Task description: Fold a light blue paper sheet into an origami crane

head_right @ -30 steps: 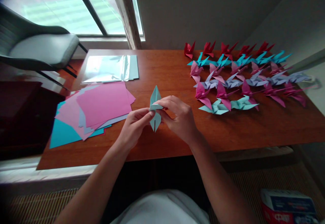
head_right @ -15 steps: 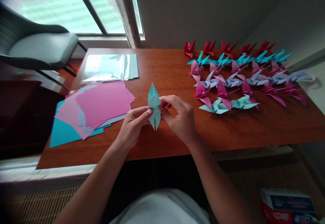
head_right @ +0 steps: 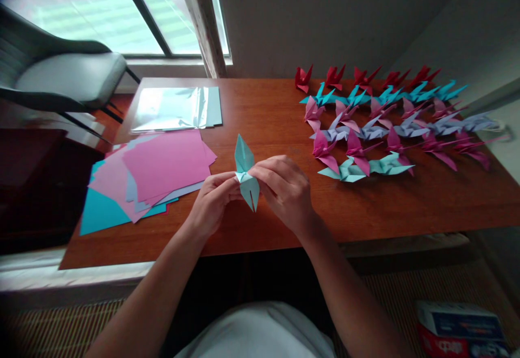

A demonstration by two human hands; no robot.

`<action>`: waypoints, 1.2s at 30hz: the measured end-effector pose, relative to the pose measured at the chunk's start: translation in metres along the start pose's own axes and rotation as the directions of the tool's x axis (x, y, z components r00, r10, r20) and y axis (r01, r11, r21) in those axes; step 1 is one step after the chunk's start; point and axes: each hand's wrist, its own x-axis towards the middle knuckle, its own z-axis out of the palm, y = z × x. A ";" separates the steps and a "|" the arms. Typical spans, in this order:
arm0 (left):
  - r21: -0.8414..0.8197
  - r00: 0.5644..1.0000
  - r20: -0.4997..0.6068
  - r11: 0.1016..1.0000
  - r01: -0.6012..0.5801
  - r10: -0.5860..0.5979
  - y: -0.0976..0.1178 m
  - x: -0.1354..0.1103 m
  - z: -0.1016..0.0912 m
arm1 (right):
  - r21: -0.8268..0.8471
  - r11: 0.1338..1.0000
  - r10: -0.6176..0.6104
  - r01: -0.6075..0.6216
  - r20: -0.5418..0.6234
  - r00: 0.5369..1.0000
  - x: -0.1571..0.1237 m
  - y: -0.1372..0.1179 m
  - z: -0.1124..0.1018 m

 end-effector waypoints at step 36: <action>0.026 0.995 0.095 1.000 0.004 -0.007 0.001 0.001 0.005 | 0.559 0.486 0.667 -0.672 0.260 0.698 -0.016 0.001 0.011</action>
